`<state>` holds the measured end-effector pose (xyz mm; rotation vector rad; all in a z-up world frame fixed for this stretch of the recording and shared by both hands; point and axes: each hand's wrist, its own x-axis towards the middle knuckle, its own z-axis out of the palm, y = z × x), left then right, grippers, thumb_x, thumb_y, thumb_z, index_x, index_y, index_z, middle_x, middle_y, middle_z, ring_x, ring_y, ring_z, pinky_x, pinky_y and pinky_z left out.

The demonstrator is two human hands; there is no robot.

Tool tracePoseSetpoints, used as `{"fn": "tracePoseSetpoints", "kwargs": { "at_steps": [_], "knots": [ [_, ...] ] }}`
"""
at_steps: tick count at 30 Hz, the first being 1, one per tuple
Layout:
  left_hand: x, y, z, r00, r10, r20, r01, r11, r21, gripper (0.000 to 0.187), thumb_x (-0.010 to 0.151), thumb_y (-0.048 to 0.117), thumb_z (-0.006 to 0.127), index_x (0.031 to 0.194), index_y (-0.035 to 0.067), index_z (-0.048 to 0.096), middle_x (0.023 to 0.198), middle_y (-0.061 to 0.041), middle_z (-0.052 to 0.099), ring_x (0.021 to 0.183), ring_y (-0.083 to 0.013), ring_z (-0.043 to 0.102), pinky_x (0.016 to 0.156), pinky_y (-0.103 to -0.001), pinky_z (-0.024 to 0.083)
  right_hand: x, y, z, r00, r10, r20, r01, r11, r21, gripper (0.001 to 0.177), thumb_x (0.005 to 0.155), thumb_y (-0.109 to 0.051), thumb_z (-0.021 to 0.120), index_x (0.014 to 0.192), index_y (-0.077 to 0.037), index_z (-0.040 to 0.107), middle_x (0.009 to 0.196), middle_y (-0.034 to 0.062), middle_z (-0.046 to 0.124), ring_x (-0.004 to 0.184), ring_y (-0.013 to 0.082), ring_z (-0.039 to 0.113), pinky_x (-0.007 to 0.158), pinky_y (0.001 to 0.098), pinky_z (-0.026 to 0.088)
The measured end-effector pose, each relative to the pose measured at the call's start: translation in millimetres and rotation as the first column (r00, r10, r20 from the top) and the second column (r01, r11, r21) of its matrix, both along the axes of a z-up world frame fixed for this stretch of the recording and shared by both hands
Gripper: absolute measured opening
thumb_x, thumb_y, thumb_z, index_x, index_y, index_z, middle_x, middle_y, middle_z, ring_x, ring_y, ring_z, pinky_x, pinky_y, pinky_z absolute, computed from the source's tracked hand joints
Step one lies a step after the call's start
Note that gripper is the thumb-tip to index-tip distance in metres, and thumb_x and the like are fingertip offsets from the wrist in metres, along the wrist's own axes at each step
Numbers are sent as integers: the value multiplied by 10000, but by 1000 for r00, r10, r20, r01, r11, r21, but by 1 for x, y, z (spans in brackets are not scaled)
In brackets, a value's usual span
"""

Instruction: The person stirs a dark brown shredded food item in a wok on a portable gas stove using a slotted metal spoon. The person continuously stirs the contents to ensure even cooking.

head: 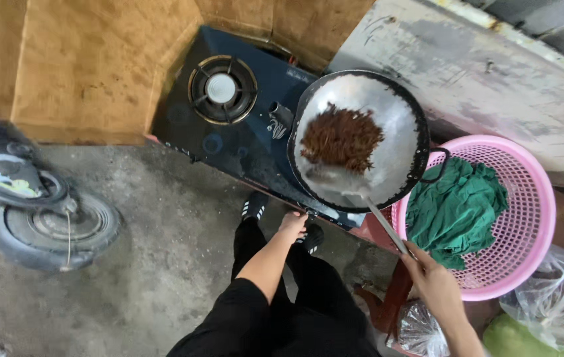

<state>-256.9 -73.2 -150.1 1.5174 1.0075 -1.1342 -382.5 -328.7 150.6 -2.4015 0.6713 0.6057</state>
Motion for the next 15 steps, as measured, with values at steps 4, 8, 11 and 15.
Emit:
{"fn": "tracePoseSetpoints", "kwargs": {
  "at_steps": [4,8,11,15],
  "knots": [
    [-14,-14,-25,969,242,-45,-246,960,-136,361,1000,310,574,1315,135,564,1252,-122,680,971,-298,709,813,-463,615,20,8,10,975,-219,-46,223,969,109,496,950,-364,568,1414,-201,633,662,87,647,582,181,554,567,313,413],
    [-12,-23,-6,832,518,-198,-548,823,-150,320,1055,175,477,1362,84,479,1259,-150,657,1042,-333,702,910,-492,592,47,14,15,845,-533,50,495,814,303,440,999,-192,555,1423,-81,592,666,90,537,476,151,353,392,284,270],
    [-14,-29,-8,711,638,-295,-691,711,-127,249,1075,166,424,1192,-9,557,1032,-154,708,877,-293,699,862,-453,604,80,27,19,749,-658,79,585,712,388,456,1003,-196,493,1429,-48,556,661,53,442,454,129,301,390,288,215],
    [-12,-32,-44,411,735,-539,-892,447,-70,464,1096,328,358,1005,-21,650,916,-98,675,769,-218,637,701,-331,568,91,16,-27,644,-765,-20,627,512,587,502,1029,-210,496,1510,-73,453,662,35,409,434,103,253,388,266,183]
  ]
}}
